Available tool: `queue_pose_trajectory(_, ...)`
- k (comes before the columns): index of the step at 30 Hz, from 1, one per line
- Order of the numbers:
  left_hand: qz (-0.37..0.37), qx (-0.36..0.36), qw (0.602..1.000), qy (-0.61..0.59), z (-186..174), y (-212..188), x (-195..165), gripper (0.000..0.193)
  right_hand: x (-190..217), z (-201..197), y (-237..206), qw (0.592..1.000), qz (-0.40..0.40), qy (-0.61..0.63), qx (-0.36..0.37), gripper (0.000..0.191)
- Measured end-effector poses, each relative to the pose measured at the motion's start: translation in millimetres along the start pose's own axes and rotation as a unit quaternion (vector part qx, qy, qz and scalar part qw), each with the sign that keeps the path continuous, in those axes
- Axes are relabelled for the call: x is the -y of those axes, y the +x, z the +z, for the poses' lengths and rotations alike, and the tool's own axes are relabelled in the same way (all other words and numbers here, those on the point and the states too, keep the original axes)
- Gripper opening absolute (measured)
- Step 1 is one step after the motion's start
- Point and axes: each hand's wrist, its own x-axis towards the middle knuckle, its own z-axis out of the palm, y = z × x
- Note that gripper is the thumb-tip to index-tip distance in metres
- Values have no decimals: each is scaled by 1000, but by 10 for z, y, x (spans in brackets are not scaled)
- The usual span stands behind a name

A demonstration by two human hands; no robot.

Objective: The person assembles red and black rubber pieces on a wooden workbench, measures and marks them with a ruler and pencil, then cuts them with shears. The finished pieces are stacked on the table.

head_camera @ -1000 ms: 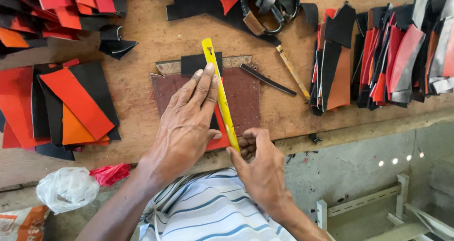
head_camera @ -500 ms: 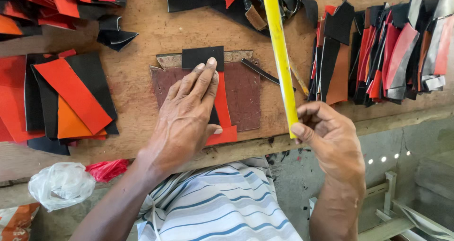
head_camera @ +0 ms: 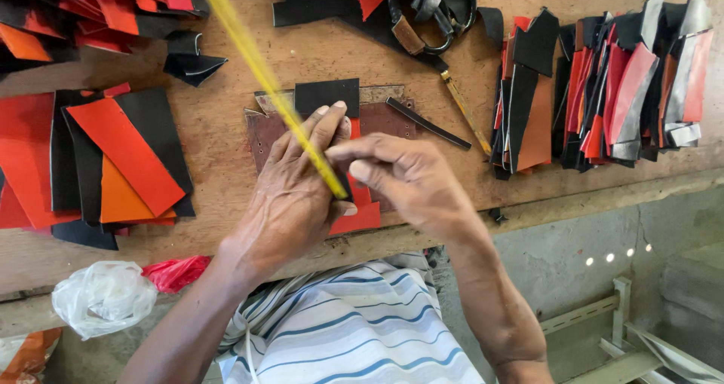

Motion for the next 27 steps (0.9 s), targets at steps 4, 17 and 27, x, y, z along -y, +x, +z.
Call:
queue_pose_trajectory(4,1,21,1000,9,27,-8,38,100,71,-24,54,973,-74,-219,14,39)
queue_pose_trajectory(17,-34,30,999,-12,17,28,65,93,106,-40,196,932,-47,-334,136,125)
queue_pose_trajectory(27,7,20,1000,-21,17,-26,135,80,155,-54,269,898,-57,-412,146,120)
